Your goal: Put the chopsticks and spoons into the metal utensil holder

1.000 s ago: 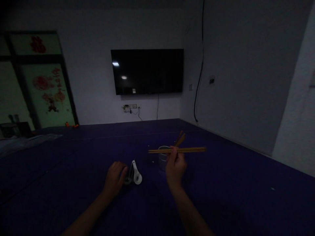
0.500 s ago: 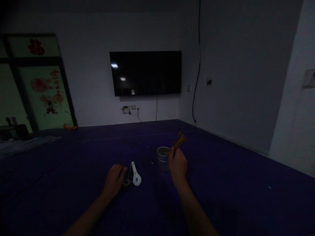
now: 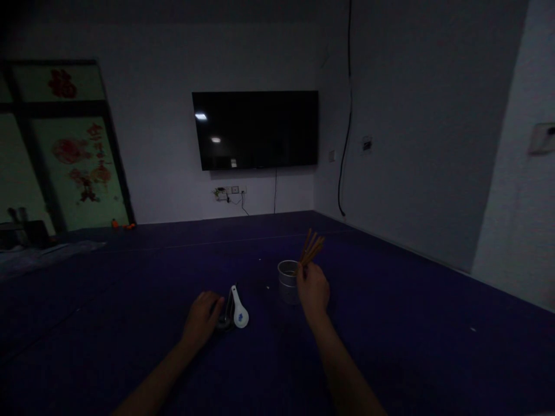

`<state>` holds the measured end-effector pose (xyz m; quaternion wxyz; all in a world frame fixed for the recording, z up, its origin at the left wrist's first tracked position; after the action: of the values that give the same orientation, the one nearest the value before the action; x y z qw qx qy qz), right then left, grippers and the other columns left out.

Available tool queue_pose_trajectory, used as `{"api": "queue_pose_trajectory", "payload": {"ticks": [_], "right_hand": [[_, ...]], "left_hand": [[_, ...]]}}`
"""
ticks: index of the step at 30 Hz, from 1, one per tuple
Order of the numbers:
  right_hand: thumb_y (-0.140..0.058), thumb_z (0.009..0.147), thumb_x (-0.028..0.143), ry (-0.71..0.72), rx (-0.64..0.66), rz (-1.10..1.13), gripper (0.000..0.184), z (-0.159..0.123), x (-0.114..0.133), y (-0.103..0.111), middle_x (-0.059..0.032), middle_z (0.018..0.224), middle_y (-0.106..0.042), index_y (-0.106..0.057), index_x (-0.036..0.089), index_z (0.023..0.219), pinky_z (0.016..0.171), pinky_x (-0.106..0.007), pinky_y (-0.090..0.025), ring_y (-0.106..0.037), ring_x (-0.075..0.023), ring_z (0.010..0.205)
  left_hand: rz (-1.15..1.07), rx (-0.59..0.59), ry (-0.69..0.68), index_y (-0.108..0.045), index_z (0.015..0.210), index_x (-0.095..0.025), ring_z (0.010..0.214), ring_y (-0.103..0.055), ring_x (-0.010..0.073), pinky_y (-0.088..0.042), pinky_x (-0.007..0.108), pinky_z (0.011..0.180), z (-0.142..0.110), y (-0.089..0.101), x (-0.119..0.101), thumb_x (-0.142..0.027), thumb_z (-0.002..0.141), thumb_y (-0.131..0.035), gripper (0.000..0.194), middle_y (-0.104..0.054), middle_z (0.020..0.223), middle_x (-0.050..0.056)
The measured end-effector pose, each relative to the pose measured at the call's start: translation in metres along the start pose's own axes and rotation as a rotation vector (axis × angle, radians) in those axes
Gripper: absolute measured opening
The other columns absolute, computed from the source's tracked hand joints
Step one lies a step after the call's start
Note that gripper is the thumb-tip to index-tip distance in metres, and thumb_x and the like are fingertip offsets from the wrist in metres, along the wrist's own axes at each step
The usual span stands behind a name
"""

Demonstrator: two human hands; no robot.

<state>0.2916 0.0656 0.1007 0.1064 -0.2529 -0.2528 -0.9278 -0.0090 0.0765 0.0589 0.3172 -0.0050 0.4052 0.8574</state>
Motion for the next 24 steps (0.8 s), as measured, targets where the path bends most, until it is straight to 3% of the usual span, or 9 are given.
{"api": "queue_pose_trajectory", "payload": {"ticks": [8,17,21,24], "right_hand": [[-0.042,0.082,0.056,-0.068,-0.062,0.128,0.040,0.000,-0.009,0.006,-0.0049,0.067,-0.060,-0.055,0.020,0.070,0.058,-0.028,-0.032,-0.052,-0.0182,0.060],[-0.051,0.073,0.065,-0.276,-0.106,0.071,0.051,-0.006,-0.014,0.020,-0.0078,0.074,-0.065,-0.060,0.017,0.086,0.055,-0.028,-0.030,-0.055,-0.0219,0.063],[-0.055,0.071,0.066,-0.293,-0.167,0.157,0.062,-0.007,-0.010,0.030,-0.0025,0.069,-0.062,-0.058,0.016,0.107,0.054,-0.027,-0.031,-0.054,-0.0190,0.057],[-0.057,0.071,0.064,-0.285,-0.253,0.242,0.074,-0.010,-0.005,0.040,-0.0002,0.068,-0.060,-0.048,0.014,0.126,0.055,-0.026,-0.033,-0.053,-0.0171,0.057]], "left_hand": [[0.010,0.006,0.020,-0.059,0.074,-0.019,0.076,-0.056,0.0195,-0.041,0.033,0.069,0.000,-0.002,0.003,-0.039,0.093,-0.028,0.042,-0.063,0.076,0.007],[0.024,0.041,0.072,-0.062,0.076,-0.018,0.077,-0.057,0.0200,-0.040,0.033,0.070,0.000,-0.005,0.010,-0.037,0.092,-0.031,0.039,-0.065,0.080,0.008],[0.037,0.058,0.093,-0.061,0.076,-0.018,0.078,-0.057,0.0200,-0.040,0.032,0.071,0.000,-0.009,0.014,-0.035,0.091,-0.033,0.037,-0.065,0.079,0.007],[0.051,0.078,0.113,-0.062,0.076,-0.018,0.079,-0.058,0.0199,-0.040,0.031,0.071,-0.001,-0.013,0.018,-0.034,0.091,-0.035,0.034,-0.065,0.079,0.007]]}}
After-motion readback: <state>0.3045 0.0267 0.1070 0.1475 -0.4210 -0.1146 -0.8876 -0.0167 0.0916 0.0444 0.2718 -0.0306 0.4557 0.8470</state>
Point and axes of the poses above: each hand's wrist, its own z-axis towards the middle knuckle, its own y-axis out of the back of the hand, x = y × z, the point moved 9 cm from there along z, towards the middle knuckle
